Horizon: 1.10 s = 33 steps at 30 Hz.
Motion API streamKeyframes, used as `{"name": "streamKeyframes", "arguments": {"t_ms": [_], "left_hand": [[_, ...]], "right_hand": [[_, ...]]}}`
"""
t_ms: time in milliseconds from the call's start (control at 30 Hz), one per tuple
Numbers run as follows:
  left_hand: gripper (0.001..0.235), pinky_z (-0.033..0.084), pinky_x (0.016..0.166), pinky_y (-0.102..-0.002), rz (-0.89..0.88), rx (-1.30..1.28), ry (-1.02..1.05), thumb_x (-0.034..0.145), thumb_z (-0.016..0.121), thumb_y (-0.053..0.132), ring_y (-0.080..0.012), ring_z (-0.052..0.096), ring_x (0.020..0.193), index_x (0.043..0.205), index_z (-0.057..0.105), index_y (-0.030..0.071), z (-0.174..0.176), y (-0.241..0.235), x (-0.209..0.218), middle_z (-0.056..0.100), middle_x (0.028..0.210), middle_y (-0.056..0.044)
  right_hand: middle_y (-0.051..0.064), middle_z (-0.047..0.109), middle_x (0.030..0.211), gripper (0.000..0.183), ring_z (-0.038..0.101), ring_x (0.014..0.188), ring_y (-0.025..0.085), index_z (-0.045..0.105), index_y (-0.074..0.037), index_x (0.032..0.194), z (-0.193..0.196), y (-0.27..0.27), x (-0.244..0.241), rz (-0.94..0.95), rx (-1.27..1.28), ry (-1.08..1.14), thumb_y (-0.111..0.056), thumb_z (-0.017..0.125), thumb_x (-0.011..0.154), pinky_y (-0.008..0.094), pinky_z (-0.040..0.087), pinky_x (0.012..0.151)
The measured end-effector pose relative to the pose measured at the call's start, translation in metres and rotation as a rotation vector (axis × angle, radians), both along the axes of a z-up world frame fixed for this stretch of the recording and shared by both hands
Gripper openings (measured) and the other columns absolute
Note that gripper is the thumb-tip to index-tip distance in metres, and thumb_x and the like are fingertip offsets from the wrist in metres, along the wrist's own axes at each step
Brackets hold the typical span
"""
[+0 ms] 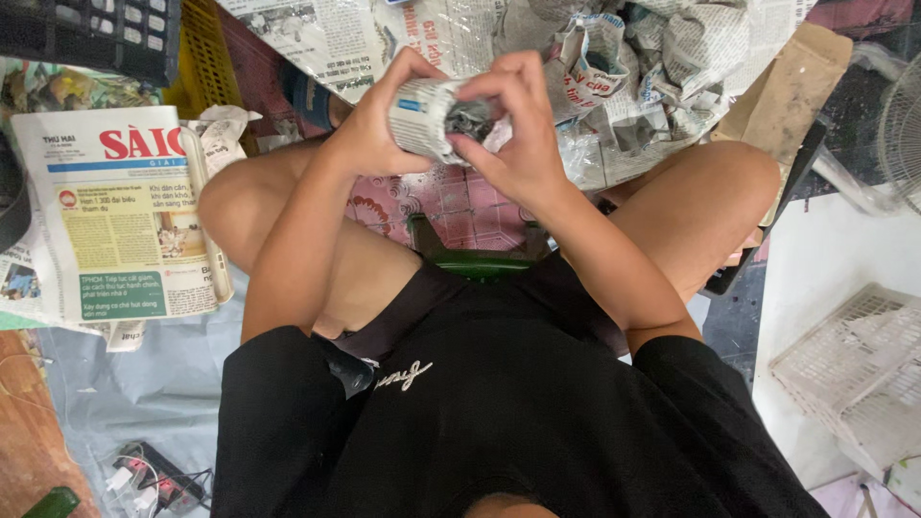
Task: The person sits cross-legged and wraps small items, including cups and a black object, in newspaper sheets. They fold the paper around each item and place the wrapped bundles into a black plastic crate.
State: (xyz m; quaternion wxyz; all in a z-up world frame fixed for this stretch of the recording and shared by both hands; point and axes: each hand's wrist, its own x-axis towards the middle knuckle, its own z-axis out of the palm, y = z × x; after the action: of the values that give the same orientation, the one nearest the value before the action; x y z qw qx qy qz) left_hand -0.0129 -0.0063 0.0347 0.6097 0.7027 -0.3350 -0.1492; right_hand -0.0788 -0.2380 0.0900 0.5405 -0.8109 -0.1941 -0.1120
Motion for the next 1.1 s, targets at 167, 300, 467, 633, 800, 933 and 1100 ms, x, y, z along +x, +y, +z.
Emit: {"name": "streamKeyframes", "arguments": {"t_ms": [167, 300, 467, 633, 800, 933, 1100], "left_hand": [[0.073, 0.05, 0.105, -0.031, -0.009, 0.008, -0.027, 0.071, 0.087, 0.006, -0.0157, 0.061, 0.117, 0.133, 0.05, 0.006, 0.013, -0.004, -0.002, 0.061, 0.123, -0.005], [0.076, 0.048, 0.11, -0.032, 0.003, -0.067, -0.052, 0.069, 0.085, 0.003, -0.0161, 0.059, 0.118, 0.135, 0.048, 0.006, 0.02, -0.012, -0.001, 0.059, 0.125, -0.005], [0.08, 0.044, 0.111, -0.029, -0.047, -0.141, -0.095, 0.072, 0.085, 0.0, -0.0161, 0.054, 0.123, 0.141, 0.045, 0.006, 0.025, -0.024, 0.001, 0.052, 0.127, -0.005], [0.078, 0.052, 0.106, -0.036, -0.024, 0.072, -0.103, 0.07, 0.085, 0.002, -0.0249, 0.066, 0.123, 0.136, 0.044, 0.006, 0.085, -0.049, -0.012, 0.063, 0.129, -0.01], [0.08, 0.055, 0.097, -0.038, -0.022, 0.133, -0.096, 0.07, 0.081, 0.005, -0.0312, 0.071, 0.116, 0.137, 0.038, 0.007, 0.143, -0.1, -0.051, 0.066, 0.123, -0.017], [0.081, 0.051, 0.108, -0.036, -0.157, 0.001, -0.041, 0.086, 0.078, 0.019, -0.027, 0.064, 0.126, 0.148, 0.027, 0.007, 0.149, -0.133, -0.06, 0.057, 0.133, -0.019], [0.072, 0.045, 0.118, -0.035, -0.129, -0.261, 0.181, 0.104, 0.07, 0.033, -0.0243, 0.053, 0.131, 0.154, 0.027, 0.003, 0.129, -0.165, -0.074, 0.049, 0.142, -0.015]], "right_hand": [[0.002, 0.063, 0.125, 0.037, 0.069, 0.108, 0.024, 0.068, -0.01, 0.119, -0.014, -0.003, -0.008, -0.057, -0.21, -0.18, -0.003, 0.09, 0.09, 0.032, 0.058, 0.091], [0.014, 0.058, 0.139, 0.045, 0.061, 0.126, 0.036, 0.061, 0.002, 0.134, 0.014, -0.011, -0.014, 0.132, -0.418, -0.23, -0.012, 0.077, 0.094, 0.045, 0.052, 0.105], [0.026, 0.052, 0.145, 0.07, 0.046, 0.14, 0.045, 0.053, 0.008, 0.142, 0.039, -0.017, -0.03, 0.201, -0.538, -0.239, -0.042, 0.073, 0.096, 0.055, 0.04, 0.113], [0.018, 0.046, 0.15, 0.06, 0.042, 0.147, 0.039, 0.051, -0.011, 0.146, 0.025, -0.052, -0.025, -0.069, -0.267, -0.372, -0.052, 0.047, 0.103, 0.055, 0.036, 0.123], [0.024, 0.035, 0.156, 0.071, 0.037, 0.153, 0.04, 0.029, -0.014, 0.16, -0.004, -0.051, -0.026, -0.101, 0.205, -0.562, -0.061, 0.03, 0.106, 0.055, 0.031, 0.125], [0.023, 0.044, 0.154, 0.088, 0.046, 0.143, 0.037, 0.033, -0.012, 0.161, -0.012, -0.071, -0.037, -0.251, 0.431, -0.525, -0.074, 0.021, 0.099, 0.05, 0.035, 0.122], [0.021, 0.044, 0.159, 0.09, 0.048, 0.144, 0.032, 0.026, -0.012, 0.165, -0.021, -0.089, -0.034, -0.329, 0.499, -0.568, -0.074, 0.018, 0.099, 0.046, 0.039, 0.122]]}}
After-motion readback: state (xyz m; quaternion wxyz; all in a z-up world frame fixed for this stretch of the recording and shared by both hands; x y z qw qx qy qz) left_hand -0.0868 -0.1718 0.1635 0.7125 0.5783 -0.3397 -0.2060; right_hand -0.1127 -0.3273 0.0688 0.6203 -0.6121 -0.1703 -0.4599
